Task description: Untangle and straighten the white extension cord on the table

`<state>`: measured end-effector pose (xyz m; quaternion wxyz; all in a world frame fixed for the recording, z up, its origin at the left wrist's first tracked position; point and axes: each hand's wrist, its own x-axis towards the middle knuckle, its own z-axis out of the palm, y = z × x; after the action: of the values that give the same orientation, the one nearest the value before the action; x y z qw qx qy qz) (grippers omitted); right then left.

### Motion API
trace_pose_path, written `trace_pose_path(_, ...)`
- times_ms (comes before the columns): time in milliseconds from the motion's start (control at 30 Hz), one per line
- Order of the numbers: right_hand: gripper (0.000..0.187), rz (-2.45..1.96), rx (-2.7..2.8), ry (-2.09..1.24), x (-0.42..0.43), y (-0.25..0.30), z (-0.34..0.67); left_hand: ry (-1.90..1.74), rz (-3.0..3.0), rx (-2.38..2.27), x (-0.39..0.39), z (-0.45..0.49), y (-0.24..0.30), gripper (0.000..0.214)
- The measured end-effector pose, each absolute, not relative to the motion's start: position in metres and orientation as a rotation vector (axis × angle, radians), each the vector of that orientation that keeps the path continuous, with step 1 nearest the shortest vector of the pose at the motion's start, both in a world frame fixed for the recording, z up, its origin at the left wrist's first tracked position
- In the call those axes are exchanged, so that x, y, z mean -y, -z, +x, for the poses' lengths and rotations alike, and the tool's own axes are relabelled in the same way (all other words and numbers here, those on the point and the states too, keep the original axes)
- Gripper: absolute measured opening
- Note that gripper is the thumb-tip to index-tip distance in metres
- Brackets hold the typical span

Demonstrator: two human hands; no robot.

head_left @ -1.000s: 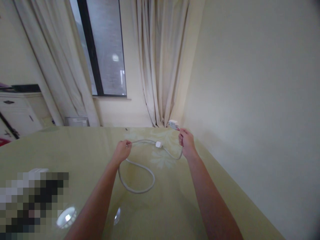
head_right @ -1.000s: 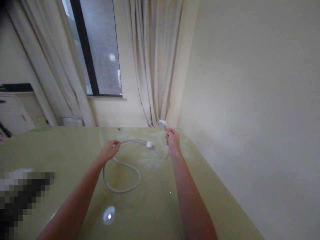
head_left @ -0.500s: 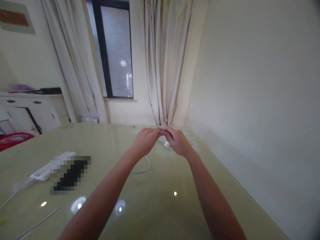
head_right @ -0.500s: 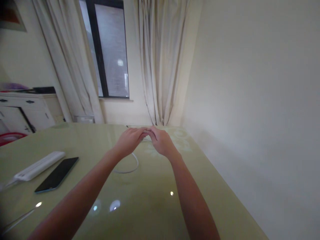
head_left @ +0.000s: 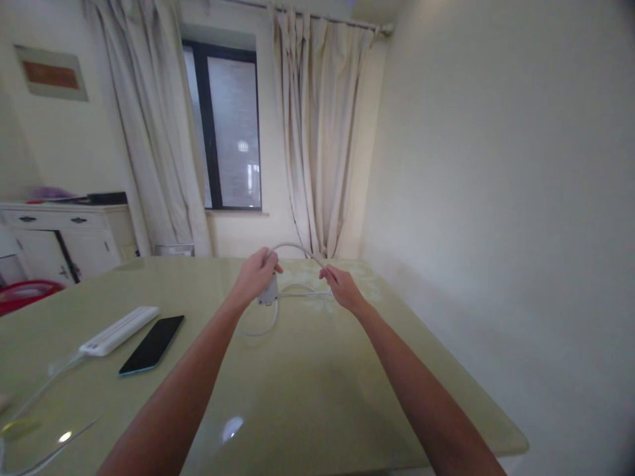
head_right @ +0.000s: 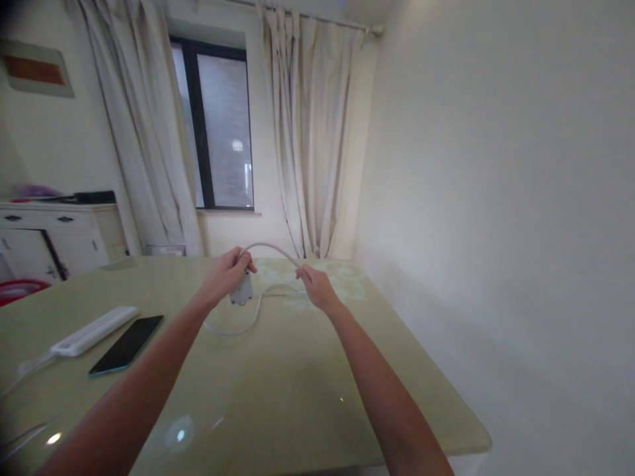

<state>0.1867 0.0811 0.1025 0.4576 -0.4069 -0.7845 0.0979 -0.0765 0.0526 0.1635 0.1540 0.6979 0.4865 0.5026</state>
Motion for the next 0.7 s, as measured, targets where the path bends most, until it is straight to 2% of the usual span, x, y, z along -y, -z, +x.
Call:
trace_pose_path(167, 0.04, -1.117, 1.978, -0.061, -0.096, -0.128, 0.178, -1.224, 1.719, -0.837, -0.049, -0.07, -0.154, 0.041)
trace_pose_path(333, 0.03, -1.293, 2.047, 0.028, -0.105, -0.135, 0.174, -1.537, 1.162, -0.419, -0.031, -0.07, -0.18, 0.036)
trace_pose_path(500, 0.034, -1.74, 1.843, 0.126, -0.126, -0.12, 0.189, -1.751, 1.02, -0.266, -0.004, -0.091, -0.232, 0.037)
trace_pose_path(700, 0.028, -1.8, 1.842, 0.195, -0.145, -0.111, 0.198, -1.961, 0.869, -0.129, 0.022, -0.134, -0.265, 0.047)
